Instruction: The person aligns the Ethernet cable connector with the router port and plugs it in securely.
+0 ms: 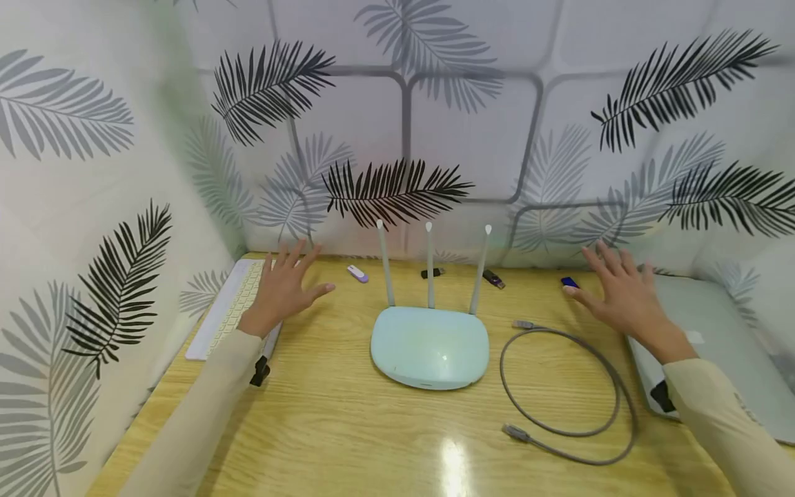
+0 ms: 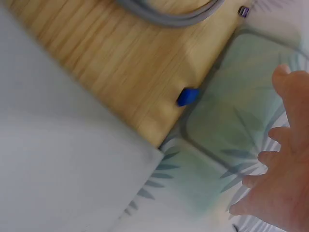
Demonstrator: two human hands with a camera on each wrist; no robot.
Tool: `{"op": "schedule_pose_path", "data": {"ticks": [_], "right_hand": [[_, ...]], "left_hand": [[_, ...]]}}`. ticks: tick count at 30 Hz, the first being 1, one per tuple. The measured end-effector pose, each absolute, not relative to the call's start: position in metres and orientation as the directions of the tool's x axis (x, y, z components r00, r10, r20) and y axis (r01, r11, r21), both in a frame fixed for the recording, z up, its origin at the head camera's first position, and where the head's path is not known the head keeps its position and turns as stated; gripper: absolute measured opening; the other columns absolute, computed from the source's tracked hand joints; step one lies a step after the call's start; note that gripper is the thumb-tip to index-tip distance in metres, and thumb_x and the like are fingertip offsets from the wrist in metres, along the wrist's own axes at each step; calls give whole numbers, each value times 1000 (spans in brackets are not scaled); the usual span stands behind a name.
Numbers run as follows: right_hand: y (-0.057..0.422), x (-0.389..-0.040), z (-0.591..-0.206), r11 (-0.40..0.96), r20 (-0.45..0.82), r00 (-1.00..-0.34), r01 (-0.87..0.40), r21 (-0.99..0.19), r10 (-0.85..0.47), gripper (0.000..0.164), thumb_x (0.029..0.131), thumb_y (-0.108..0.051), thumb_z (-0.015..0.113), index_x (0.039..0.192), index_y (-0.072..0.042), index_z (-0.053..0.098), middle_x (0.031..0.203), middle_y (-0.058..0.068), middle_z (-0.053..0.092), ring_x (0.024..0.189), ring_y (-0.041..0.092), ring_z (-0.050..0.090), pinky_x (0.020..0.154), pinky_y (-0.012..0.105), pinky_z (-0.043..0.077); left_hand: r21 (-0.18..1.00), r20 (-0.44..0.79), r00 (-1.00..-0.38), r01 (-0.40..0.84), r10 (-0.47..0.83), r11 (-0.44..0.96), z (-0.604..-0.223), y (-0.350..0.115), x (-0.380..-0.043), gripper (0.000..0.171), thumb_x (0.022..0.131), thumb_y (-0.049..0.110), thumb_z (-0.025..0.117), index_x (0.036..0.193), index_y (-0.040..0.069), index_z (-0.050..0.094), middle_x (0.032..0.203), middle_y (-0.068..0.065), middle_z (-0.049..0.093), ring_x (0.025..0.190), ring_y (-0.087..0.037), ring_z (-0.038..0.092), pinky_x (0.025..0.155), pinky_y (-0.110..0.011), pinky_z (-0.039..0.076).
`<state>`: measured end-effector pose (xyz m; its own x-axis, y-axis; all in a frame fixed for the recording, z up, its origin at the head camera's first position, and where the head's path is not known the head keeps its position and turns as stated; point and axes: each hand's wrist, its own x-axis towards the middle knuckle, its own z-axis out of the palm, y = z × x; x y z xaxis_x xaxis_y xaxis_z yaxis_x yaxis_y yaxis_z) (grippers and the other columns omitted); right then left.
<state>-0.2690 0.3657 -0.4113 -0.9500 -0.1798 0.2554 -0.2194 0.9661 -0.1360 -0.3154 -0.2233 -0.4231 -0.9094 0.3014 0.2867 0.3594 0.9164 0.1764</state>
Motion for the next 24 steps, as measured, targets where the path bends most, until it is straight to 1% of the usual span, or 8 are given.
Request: {"op": "schedule_pose_path", "data": {"ticks": [2, 4, 7, 9, 11, 16, 20, 24], "right_hand": [[359, -268, -410, 960, 302, -933, -246, -136, -196, 79, 97, -49, 56, 156, -10, 22, 160, 24, 21, 141, 54, 21, 107, 80, 10], [352, -266, -408, 952, 342, -917, -269, -145, -206, 74, 97, -40, 59, 154, -4, 27, 154, 29, 29, 135, 54, 30, 105, 77, 22], [338, -263, -406, 937, 391, -894, -305, -173, -219, 66, 96, -25, 64, 147, 4, 33, 143, 33, 39, 124, 54, 42, 96, 70, 38], [329, -261, -404, 929, 396, -893, -313, -200, -215, 61, 96, -19, 63, 144, 7, 36, 137, 34, 43, 116, 54, 48, 89, 67, 44], [319, -258, -403, 915, 376, -903, -315, -252, -208, 55, 98, -18, 60, 141, 8, 38, 133, 33, 45, 111, 52, 52, 85, 64, 47], [297, -252, -404, 840, 280, -940, -306, -447, -193, 42, 102, -21, 52, 133, 7, 45, 125, 29, 53, 105, 44, 59, 81, 55, 53], [280, -248, -406, 725, 173, -962, -274, -632, -212, 39, 102, -23, 53, 129, 6, 49, 119, 27, 58, 100, 40, 64, 72, 43, 60], [264, -247, -409, 572, 44, -972, -172, -802, -230, 40, 101, -21, 56, 127, 9, 48, 120, 30, 55, 96, 40, 66, 67, 40, 63]], "left_hand": [[193, 322, -893, 387, 314, 902, -422, -219, -313, 76, 93, 49, 62, 154, 15, 31, 158, -19, 30, 143, -44, 30, 111, -67, 29], [214, 344, -883, 404, 318, 889, -420, -213, -310, 71, 95, 44, 61, 152, 11, 34, 154, -21, 36, 133, -43, 44, 101, -64, 43], [270, 344, -890, 400, 301, 876, -417, -204, -306, 63, 98, 40, 58, 150, 8, 37, 147, -22, 45, 118, -42, 56, 86, -59, 53], [313, 320, -905, 380, 280, 870, -415, -198, -303, 60, 100, 40, 55, 148, 9, 38, 145, -21, 47, 117, -42, 58, 85, -58, 54], [364, 289, -918, 367, 271, 856, -412, -191, -300, 57, 101, 40, 53, 147, 9, 40, 141, -19, 51, 117, -39, 59, 85, -57, 54], [511, 201, -942, 334, 268, 792, -411, -174, -292, 52, 101, 41, 52, 144, 13, 44, 133, -14, 59, 111, -33, 63, 83, -50, 56], [623, 154, -949, 311, 277, 718, -413, -164, -286, 46, 101, 36, 53, 141, 13, 48, 130, -14, 61, 107, -30, 65, 82, -44, 57], [699, 110, -949, 286, 296, 655, -416, -153, -279, 38, 102, 31, 54, 137, 15, 51, 127, -14, 62, 104, -30, 66, 76, -37, 58]]}}
